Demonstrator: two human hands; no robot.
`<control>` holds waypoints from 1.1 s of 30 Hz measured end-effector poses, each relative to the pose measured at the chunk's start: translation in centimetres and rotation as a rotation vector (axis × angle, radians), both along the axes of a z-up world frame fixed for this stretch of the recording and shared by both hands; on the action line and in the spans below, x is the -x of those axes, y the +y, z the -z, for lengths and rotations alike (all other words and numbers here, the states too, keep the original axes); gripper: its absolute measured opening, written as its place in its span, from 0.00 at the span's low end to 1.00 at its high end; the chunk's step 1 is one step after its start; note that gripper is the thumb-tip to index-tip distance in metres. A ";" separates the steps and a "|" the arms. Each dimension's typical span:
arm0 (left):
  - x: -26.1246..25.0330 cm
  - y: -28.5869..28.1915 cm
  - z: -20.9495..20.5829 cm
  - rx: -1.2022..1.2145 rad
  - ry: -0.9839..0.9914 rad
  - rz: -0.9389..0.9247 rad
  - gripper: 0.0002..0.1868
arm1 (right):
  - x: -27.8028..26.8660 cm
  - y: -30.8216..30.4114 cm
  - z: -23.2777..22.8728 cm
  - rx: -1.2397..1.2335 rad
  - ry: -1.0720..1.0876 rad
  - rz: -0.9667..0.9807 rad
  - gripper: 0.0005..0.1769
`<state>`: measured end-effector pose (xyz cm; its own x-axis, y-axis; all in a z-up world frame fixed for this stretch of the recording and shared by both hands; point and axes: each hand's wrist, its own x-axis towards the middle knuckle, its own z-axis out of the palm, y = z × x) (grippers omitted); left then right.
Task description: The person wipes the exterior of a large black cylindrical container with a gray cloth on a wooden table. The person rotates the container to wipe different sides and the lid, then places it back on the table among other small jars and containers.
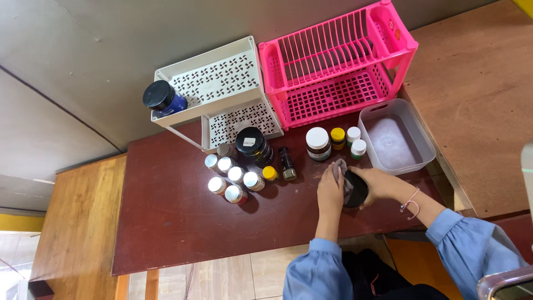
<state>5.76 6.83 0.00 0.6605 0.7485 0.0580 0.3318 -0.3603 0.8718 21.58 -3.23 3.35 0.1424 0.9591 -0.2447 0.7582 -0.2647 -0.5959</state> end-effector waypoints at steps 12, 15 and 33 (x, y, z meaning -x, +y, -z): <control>4.7 -7.3 0.1 -0.782 -0.043 0.065 0.32 | 0.3 -0.1 0.7 -0.022 0.001 -0.015 0.67; 3.9 -6.4 1.5 -0.933 0.096 -0.042 0.24 | 0.5 -0.2 0.4 -0.004 0.043 -0.009 0.66; 2.6 -3.4 -0.6 -0.730 0.092 -0.013 0.30 | 1.8 -0.1 -1.3 -0.050 0.062 0.017 0.69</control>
<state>3.14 3.46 0.61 0.6779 0.5484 0.4897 0.4004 -0.8340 0.3797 19.74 -3.29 4.62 0.1448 0.9679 -0.2054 0.7153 -0.2458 -0.6542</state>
